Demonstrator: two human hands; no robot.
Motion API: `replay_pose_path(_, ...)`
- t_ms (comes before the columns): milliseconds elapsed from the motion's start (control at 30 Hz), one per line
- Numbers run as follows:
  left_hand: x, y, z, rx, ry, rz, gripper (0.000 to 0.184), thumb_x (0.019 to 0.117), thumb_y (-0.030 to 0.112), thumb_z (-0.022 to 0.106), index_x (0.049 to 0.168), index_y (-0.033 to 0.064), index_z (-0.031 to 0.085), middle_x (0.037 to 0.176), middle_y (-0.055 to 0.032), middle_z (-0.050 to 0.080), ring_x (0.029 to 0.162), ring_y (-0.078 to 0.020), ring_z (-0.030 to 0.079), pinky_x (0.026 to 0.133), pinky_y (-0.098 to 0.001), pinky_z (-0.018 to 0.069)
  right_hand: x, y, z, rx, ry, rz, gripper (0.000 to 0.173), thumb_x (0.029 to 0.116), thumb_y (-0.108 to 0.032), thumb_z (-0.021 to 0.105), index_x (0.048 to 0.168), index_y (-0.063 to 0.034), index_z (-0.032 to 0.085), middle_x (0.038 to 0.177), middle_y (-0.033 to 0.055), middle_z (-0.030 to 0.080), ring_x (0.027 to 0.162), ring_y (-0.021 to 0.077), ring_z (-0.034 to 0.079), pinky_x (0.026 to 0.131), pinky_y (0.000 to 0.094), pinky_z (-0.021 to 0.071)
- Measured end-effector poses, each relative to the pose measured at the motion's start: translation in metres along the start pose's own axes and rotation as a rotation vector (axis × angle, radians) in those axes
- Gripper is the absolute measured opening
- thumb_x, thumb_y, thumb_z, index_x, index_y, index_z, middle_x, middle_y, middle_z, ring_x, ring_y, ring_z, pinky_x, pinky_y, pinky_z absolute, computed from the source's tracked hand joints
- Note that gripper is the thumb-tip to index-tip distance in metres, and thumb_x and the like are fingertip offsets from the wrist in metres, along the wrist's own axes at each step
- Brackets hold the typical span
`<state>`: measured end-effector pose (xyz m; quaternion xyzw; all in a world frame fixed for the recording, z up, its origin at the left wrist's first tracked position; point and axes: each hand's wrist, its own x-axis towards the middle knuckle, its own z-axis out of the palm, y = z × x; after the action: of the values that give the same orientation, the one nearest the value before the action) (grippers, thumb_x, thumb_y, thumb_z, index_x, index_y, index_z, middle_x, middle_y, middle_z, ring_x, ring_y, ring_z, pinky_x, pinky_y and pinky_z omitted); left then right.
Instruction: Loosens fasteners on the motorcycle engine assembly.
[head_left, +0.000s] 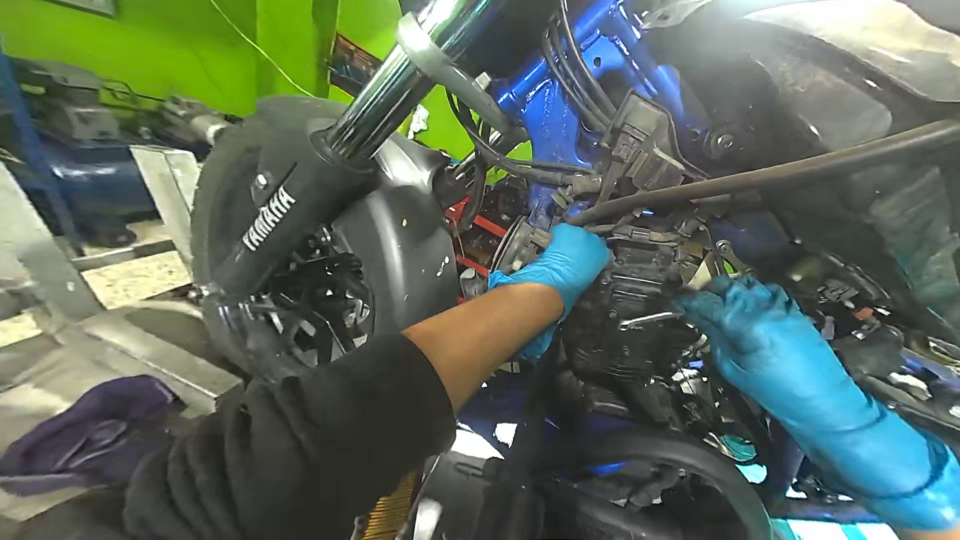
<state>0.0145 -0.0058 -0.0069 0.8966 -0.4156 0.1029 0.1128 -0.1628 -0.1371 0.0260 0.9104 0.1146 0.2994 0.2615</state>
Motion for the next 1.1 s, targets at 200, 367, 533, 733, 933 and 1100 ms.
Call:
replay_pose_path(200, 0.031, -0.016, 0.058, 0.106, 0.429, 0.069, 0.015, 0.0954, -0.002, 0.056, 0.096, 0.0001, 0.071, 0.081, -0.0209, 0.068, 0.074, -0.0432, 0.068, 0.057, -0.0589, 0.0521, 0.050, -0.013, 0.000, -0.234, -0.222, -0.206, 0.015, 0.0889, -0.006, 0.064, 0.098, -0.0099, 0.076, 0.101, 0.0166, 0.071, 0.097, 0.0395, 0.067, 0.079, 0.0545, 0.0522)
replay_pose_path(367, 0.050, -0.015, 0.053, 0.123, 0.187, 0.014, 0.026, 0.0987, 0.001, 0.056, 0.121, 0.0036, 0.069, 0.100, -0.0215, 0.072, 0.091, -0.0439, 0.070, 0.069, -0.0601, 0.0552, 0.058, -0.013, -0.006, -0.236, -0.218, -0.253, 0.020, 0.0850, -0.006, 0.063, 0.099, -0.0090, 0.077, 0.108, 0.0174, 0.073, 0.105, 0.0399, 0.068, 0.087, 0.0557, 0.0510)
replay_pose_path(533, 0.066, -0.015, 0.084, 0.204, 0.486, 0.012, 0.014, 0.0944, 0.000, 0.062, 0.096, 0.0055, 0.075, 0.081, -0.0184, 0.069, 0.072, -0.0409, 0.068, 0.056, -0.0579, 0.0537, 0.062, -0.011, -0.005, -0.244, -0.167, -0.254, 0.014, 0.0843, -0.007, 0.063, 0.091, -0.0079, 0.075, 0.098, 0.0165, 0.071, 0.094, 0.0389, 0.067, 0.078, 0.0541, 0.0514)
replay_pose_path(733, 0.002, -0.003, -0.006, -0.011, -0.072, 0.046, 0.023, 0.1018, -0.008, 0.045, 0.117, -0.0105, 0.063, 0.114, -0.0274, 0.066, 0.108, -0.0447, 0.065, 0.084, -0.0571, 0.0524, 0.072, -0.026, -0.007, -0.350, -0.207, -0.229, 0.015, 0.0841, -0.001, 0.067, 0.096, -0.0060, 0.075, 0.101, 0.0194, 0.071, 0.096, 0.0425, 0.067, 0.078, 0.0562, 0.0512)
replay_pose_path(933, 0.004, -0.003, -0.001, 0.026, -0.046, 0.040, 0.022, 0.1015, -0.007, 0.046, 0.113, -0.0101, 0.064, 0.110, -0.0266, 0.067, 0.104, -0.0440, 0.066, 0.079, -0.0569, 0.0524, 0.076, -0.027, -0.009, -0.440, -0.365, -0.088, 0.016, 0.0813, -0.003, 0.076, 0.096, -0.0054, 0.073, 0.094, 0.0198, 0.068, 0.090, 0.0419, 0.067, 0.074, 0.0564, 0.0518)
replay_pose_path(1100, 0.005, -0.004, 0.000, 0.028, -0.050, 0.061, 0.019, 0.1008, -0.006, 0.049, 0.111, -0.0094, 0.065, 0.110, -0.0257, 0.067, 0.104, -0.0422, 0.066, 0.080, -0.0562, 0.0526, 0.070, -0.020, -0.011, -0.452, -0.327, -0.141, 0.008, 0.0824, -0.007, 0.075, 0.089, -0.0063, 0.070, 0.081, 0.0175, 0.065, 0.079, 0.0409, 0.067, 0.068, 0.0559, 0.0508)
